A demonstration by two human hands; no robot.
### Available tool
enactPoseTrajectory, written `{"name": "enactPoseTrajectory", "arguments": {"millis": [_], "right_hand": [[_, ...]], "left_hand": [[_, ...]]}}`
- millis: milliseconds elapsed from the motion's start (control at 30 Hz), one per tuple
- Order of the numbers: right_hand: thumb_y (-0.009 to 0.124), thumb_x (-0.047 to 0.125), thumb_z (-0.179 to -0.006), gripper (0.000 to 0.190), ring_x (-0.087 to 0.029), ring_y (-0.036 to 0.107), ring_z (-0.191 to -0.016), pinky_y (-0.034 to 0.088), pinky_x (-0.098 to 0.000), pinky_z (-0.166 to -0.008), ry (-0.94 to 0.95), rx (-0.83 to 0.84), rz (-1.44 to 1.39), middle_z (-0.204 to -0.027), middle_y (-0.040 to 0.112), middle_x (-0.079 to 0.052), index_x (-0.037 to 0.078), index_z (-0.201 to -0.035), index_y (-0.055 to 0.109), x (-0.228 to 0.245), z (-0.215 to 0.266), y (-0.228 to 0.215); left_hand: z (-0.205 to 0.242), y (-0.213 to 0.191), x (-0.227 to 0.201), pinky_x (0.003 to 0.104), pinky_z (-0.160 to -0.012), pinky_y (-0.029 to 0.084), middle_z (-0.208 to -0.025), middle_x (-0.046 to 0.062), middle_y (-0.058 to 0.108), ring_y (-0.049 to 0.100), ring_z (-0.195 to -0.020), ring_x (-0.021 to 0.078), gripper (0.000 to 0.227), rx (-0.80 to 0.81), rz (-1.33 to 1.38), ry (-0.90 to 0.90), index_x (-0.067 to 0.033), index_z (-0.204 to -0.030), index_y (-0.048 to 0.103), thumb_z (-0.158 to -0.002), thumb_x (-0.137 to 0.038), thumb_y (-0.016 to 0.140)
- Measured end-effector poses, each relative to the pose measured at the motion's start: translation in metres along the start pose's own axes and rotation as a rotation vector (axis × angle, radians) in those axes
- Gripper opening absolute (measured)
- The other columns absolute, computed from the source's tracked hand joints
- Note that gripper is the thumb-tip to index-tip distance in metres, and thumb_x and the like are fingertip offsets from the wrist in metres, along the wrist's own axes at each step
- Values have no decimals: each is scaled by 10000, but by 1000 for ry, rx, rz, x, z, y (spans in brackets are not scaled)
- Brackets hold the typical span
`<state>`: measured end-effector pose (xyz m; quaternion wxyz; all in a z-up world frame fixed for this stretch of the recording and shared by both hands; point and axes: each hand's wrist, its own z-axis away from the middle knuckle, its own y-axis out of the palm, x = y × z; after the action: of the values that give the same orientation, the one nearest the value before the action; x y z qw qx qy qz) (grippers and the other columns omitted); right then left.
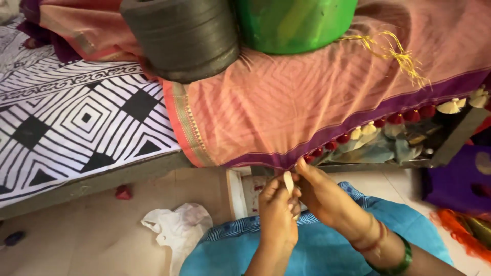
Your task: Attaching tassels to the border of a saree by hand.
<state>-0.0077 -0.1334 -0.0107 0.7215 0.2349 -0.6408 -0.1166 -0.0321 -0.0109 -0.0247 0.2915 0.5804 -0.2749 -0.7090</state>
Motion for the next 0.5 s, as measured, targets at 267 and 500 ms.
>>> {"name": "enactPoseTrajectory", "arguments": {"millis": [267,500], "right_hand": [[642,195,-973,205,-124,574,-728,455,-300,-683,-24,-53,73,-791,684,-6,48,-855,725,-11,-4,6],[623,138,-1032,179,-166,570,-1012,470,-284,-898,-498,19,710,-1053,620,-65,-9,-1025,724,-19,32,-22]], "left_hand": [[19,11,-35,232,-800,540,-1072,-75,661,664,-941,39,218,-3,-534,609,-116,-1118,639,-935,-228,600],[-5,3,-40,273,-530,420,-721,26,645,540,-596,103,209,113,-428,126,-30,-834,647,-951,-178,737]]}}
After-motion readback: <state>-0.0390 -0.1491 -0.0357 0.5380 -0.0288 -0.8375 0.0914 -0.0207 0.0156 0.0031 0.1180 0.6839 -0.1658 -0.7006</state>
